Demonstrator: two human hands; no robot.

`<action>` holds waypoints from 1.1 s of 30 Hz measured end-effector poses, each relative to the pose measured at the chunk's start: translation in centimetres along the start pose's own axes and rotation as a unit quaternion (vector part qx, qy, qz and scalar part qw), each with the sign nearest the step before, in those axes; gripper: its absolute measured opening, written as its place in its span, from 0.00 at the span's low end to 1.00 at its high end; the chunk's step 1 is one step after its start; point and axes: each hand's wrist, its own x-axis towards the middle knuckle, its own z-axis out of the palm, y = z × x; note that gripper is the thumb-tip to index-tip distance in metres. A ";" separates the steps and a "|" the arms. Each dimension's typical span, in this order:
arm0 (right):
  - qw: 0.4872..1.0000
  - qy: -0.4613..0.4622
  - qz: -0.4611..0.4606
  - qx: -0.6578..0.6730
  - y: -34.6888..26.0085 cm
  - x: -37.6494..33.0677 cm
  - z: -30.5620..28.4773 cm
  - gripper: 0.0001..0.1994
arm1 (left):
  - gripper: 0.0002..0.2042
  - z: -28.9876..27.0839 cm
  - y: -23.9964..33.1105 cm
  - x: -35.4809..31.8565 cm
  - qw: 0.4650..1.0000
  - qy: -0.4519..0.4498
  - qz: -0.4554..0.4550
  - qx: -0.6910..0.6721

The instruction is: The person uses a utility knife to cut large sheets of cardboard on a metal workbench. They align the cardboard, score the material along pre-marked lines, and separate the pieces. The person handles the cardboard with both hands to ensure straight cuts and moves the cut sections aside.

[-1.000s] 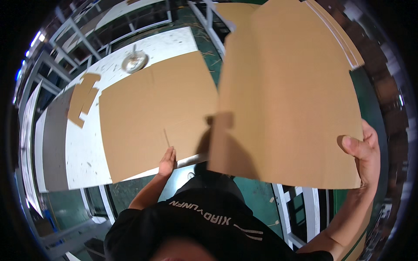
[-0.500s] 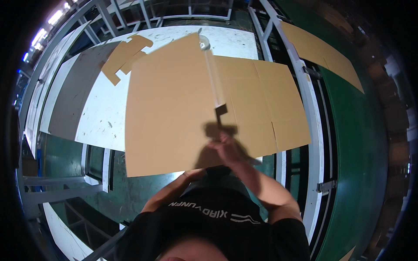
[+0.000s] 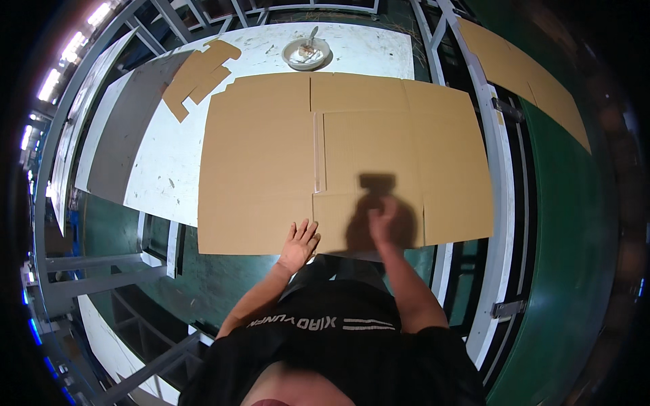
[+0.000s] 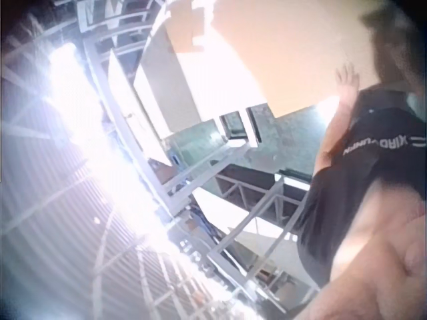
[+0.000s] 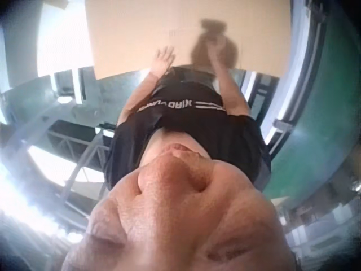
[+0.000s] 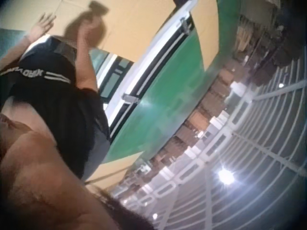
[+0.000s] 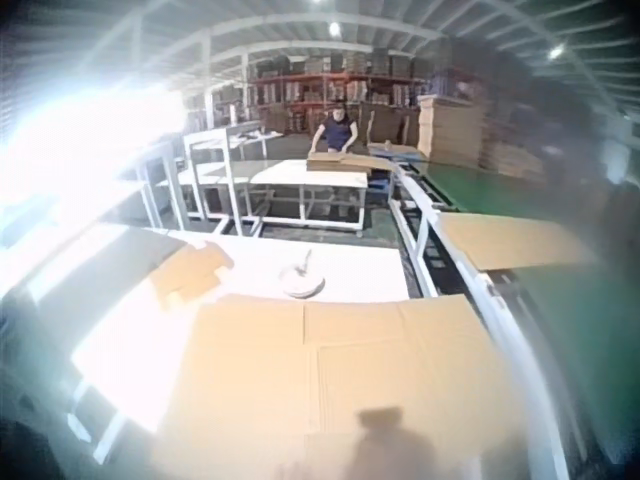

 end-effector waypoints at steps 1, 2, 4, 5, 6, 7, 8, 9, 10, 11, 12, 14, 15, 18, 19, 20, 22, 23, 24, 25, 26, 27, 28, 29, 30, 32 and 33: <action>0.986 0.015 0.119 -0.119 1.6 2.5 -4.8 0.18 | 0.23 0.4 -0.1 -0.2 1.000 -0.006 0.000 -0.007; 0.957 0.200 0.051 -0.205 10.7 3.3 -8.1 0.22 | 0.22 0.3 0.0 0.6 1.000 -0.007 0.019 -0.016; 0.795 0.216 0.506 -0.257 7.2 7.0 -15.3 0.22 | 0.20 -0.2 -0.4 -0.3 0.999 -0.028 0.015 -0.034; 0.731 0.323 0.571 -0.185 13.3 6.7 -17.5 0.24 | 0.20 -0.5 -0.4 0.4 0.998 -0.028 0.024 -0.041; 0.790 0.307 0.484 0.217 20.6 5.6 -20.0 0.24 | 0.20 -0.5 -0.4 0.9 0.998 -0.027 0.033 -0.051; 0.669 0.106 0.378 0.632 33.5 4.7 -28.5 0.25 | 0.20 0.9 0.1 2.9 0.994 -0.002 0.060 -0.088; 0.720 0.201 0.392 0.536 28.7 5.5 -24.1 0.21 | 0.20 0.4 -0.4 0.9 0.998 -0.009 0.029 -0.063; 0.771 0.294 0.411 0.389 21.2 6.5 -23.0 0.16 | 0.20 -0.2 -0.4 0.0 0.998 -0.025 0.009 -0.064; 0.830 0.262 0.359 0.336 17.6 6.3 -24.3 0.18 | 0.20 -0.7 -0.3 0.3 0.997 -0.031 0.007 -0.074; 0.881 0.234 0.302 0.280 14.1 6.2 -25.2 0.19 | 0.20 -0.9 -0.2 0.3 0.996 -0.039 0.001 -0.085; 0.924 0.199 0.242 0.220 11.0 5.7 -25.7 0.20 | 0.20 -0.4 -0.3 0.4 0.997 -0.018 0.001 -0.078; 0.984 0.087 0.103 0.113 2.4 3.2 -23.8 0.24 | 0.19 1.2 -0.4 0.1 0.998 0.020 0.007 -0.067; 0.995 0.038 0.024 0.087 -1.9 1.8 -21.9 0.25 | 0.19 1.1 -0.5 0.2 0.997 0.023 0.008 -0.079; 0.965 -0.145 -0.219 -0.024 -10.9 -2.1 -13.4 0.30 | 0.17 1.1 -0.6 0.6 0.994 0.044 0.019 -0.096; 0.930 -0.188 -0.270 -0.164 -12.0 -3.1 -10.4 0.30 | 0.18 1.9 -0.9 0.3 0.994 0.060 0.025 -0.094; 0.883 -0.231 -0.304 -0.272 -10.7 -4.4 -6.7 0.27 | 0.18 2.5 -1.2 0.3 0.992 0.077 0.032 -0.091; 0.857 -0.231 -0.325 -0.328 -8.3 -5.8 -2.2 0.28 | 0.18 3.4 -1.3 0.3 0.990 0.091 0.029 -0.101; 0.842 -0.231 -0.336 -0.354 -7.3 -6.5 -0.5 0.29 | 0.19 3.7 -1.4 0.1 0.989 0.098 0.027 -0.105; 0.840 -0.230 -0.331 -0.364 -6.0 -7.3 0.8 0.29 | 0.23 3.0 -1.8 0.1 0.989 0.083 0.044 -0.117; 0.836 -0.230 -0.330 -0.373 -4.6 -7.9 1.8 0.30 | 0.25 2.7 -2.3 0.1 0.985 0.059 0.036 -0.159; 0.833 -0.233 -0.328 -0.380 -4.8 -7.9 2.0 0.30 | 0.27 2.5 -2.7 0.1 0.978 0.033 0.025 -0.202; 0.825 -0.278 -0.312 -0.380 -4.9 -7.8 1.7 0.31 | 0.29 2.2 -3.1 0.2 0.969 0.007 0.016 -0.245; 0.815 -0.322 -0.295 -0.380 -5.0 -7.5 1.1 0.33 | 0.30 1.8 -4.1 0.4 0.972 0.028 -0.037 -0.232; 0.805 -0.366 -0.274 -0.379 -5.9 -6.7 0.1 0.34 | 0.31 0.2 -5.8 0.8 0.971 0.047 -0.087 -0.218; 0.840 -0.365 -0.210 -0.343 -6.6 -5.3 -0.6 0.36 | 0.32 -0.6 -8.2 1.0 0.967 0.067 -0.138 -0.202; 0.892 -0.357 -0.085 -0.265 -6.7 -1.1 -1.3 0.39 | 0.35 4.6 -18.7 -1.0 0.940 0.132 -0.302 -0.087; 0.919 -0.278 -0.083 -0.268 -3.4 1.3 -0.6 0.41 | 0.34 3.2 -22.7 0.0 0.905 0.150 -0.398 -0.013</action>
